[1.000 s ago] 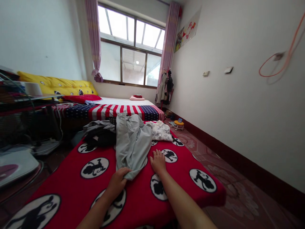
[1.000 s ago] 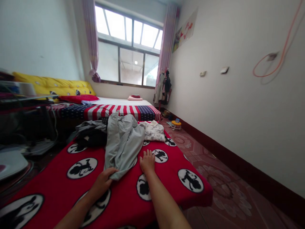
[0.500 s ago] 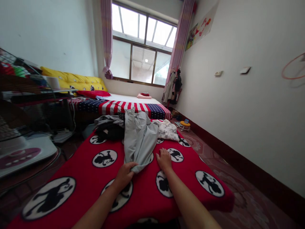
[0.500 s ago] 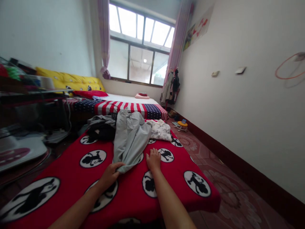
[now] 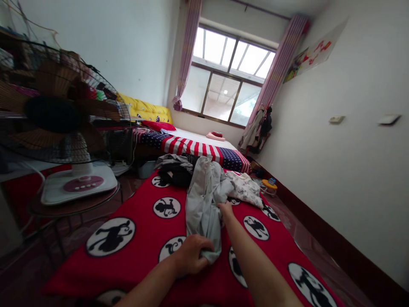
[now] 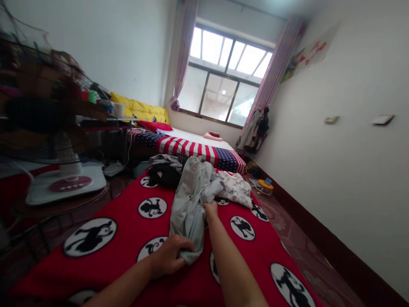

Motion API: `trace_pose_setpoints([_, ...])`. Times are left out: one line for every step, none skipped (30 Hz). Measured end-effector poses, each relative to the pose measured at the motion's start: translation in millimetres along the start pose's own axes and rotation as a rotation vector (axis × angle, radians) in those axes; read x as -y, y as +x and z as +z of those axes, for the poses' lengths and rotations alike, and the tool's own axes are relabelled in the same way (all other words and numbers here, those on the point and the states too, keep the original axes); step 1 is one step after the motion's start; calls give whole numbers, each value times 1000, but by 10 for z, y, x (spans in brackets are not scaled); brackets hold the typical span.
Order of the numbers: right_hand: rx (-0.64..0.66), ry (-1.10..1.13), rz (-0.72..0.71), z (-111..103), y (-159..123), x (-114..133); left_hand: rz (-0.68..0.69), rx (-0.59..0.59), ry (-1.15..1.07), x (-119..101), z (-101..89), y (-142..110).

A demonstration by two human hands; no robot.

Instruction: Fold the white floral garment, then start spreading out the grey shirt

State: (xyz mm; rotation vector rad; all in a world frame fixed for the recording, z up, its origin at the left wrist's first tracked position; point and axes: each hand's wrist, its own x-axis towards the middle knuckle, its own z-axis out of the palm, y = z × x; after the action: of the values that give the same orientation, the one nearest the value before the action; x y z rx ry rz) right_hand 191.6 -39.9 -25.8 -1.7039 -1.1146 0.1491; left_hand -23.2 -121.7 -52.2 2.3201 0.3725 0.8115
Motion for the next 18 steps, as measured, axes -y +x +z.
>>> trace_pose_setpoints([-46, 23, 18, -24, 14, 62, -4, -51, -71, 6, -25, 10])
trace_pose_setpoints([-106, 45, 36, -96, 42, 118, -13, -115, -137, 19, -48, 21])
trace_pose_setpoints([-172, 67, 43, -216, 88, 168, -26, -184, -194, 39, -69, 34])
trace_pose_setpoints([-239, 88, 47, -378, 149, 213, -43, -255, -239, 66, -87, 49])
trace_pose_setpoints([-310, 109, 49, -574, 222, 256, -64, -323, -270, 96, -101, 65])
trace_pose_setpoints([-385, 128, 52, -793, 301, 297, -89, -386, -288, 128, -112, 82])
trace_pose_setpoints([-461, 146, 53, -1024, 382, 341, -119, -444, -296, 160, -119, 100])
trace_pose_setpoints([-542, 162, 54, -1255, 458, 388, -152, -495, -298, 189, -122, 118])
trace_pose_setpoints([-610, 178, 46, -1477, 526, 439, -185, -534, -300, 215, -122, 136])
trace_pose_setpoints([-667, 198, 24, -1684, 583, 498, -215, -561, -302, 236, -118, 153])
trace_pose_setpoints([-715, 223, -9, -1870, 630, 564, -236, -577, -303, 251, -112, 169])
trace_pose_setpoints([-767, 254, -58, -2034, 669, 639, -252, -589, -302, 263, -105, 183])
trace_pose_setpoints([-809, 277, -107, -2173, 702, 723, -261, -598, -299, 272, -96, 194])
trace_pose_setpoints([-847, 294, -155, -2287, 734, 816, -266, -604, -297, 279, -88, 204])
trace_pose_setpoints([-876, 306, -197, -2371, 766, 918, -271, -615, -298, 287, -79, 210])
trace_pose_setpoints([-889, 306, -232, -2422, 796, 1026, -277, -629, -305, 296, -72, 215])
trace_pose_setpoints([-886, 294, -260, -2435, 824, 1137, -285, -648, -317, 308, -66, 217])
trace_pose_setpoints([-849, 264, -287, -2406, 843, 1249, -295, -675, -333, 323, -64, 218])
